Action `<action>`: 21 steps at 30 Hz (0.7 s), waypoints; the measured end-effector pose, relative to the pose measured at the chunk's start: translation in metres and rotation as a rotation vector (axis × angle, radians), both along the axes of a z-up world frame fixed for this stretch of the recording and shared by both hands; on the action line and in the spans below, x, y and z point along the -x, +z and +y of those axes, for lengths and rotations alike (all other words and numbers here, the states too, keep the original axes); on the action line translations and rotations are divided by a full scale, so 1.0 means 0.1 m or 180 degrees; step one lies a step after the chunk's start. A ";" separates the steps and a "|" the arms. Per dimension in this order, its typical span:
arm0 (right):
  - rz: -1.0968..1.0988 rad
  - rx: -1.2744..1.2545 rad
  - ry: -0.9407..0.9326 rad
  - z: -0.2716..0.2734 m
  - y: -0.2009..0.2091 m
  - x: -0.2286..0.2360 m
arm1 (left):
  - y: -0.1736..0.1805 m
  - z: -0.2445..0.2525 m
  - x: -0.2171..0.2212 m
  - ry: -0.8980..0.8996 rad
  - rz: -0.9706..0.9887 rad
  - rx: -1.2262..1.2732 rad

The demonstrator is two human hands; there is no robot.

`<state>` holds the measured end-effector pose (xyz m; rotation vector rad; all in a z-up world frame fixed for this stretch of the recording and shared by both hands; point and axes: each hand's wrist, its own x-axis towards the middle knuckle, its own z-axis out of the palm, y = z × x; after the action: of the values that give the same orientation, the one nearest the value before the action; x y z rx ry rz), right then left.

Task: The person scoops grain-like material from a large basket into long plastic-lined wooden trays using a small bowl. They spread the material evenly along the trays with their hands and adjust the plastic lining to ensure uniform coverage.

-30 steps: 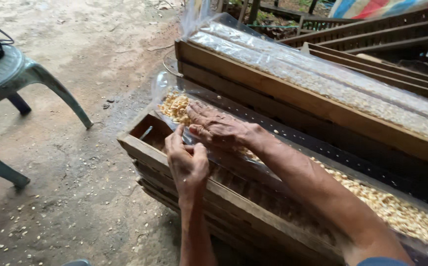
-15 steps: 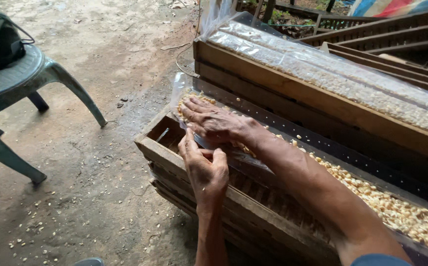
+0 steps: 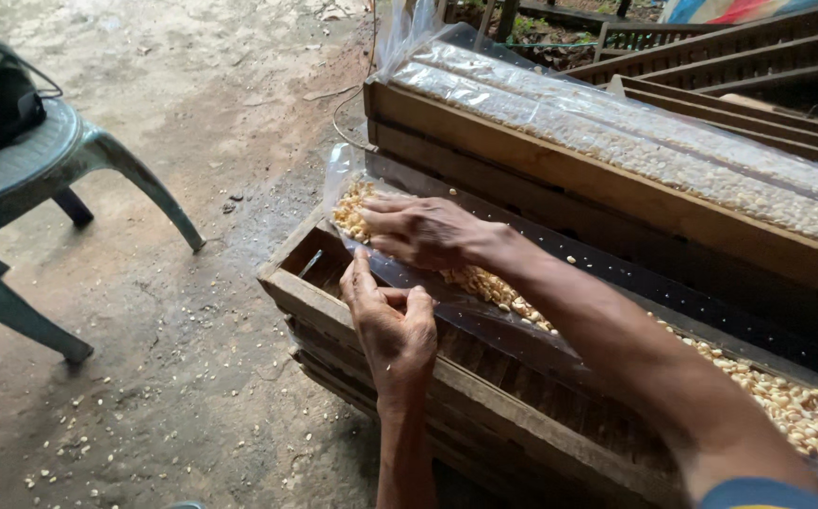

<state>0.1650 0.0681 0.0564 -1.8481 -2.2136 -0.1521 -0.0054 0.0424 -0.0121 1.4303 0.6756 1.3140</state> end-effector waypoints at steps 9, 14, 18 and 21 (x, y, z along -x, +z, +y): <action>0.0448 -0.0098 0.0197 0.02 0.00 0.08 | -0.07 0.03 -0.03 -0.0106 -0.0198 -0.0074; 0.0206 -0.0482 0.0422 -0.52 -0.09 -0.07 | -0.10 0.08 -0.06 -0.0236 -0.0389 -0.0021; 0.0225 -0.0381 0.0172 -0.85 -0.26 -0.25 | -0.13 0.10 -0.09 -0.0309 -0.0539 -0.0010; 0.0315 -0.0418 0.0178 -0.86 0.01 0.04 | -0.07 0.09 -0.06 -0.0299 -0.0376 -0.0145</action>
<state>0.1607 -0.0180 0.0577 -1.6866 -2.1322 -0.1867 0.0005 0.0517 -0.0191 1.3919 0.4976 1.3359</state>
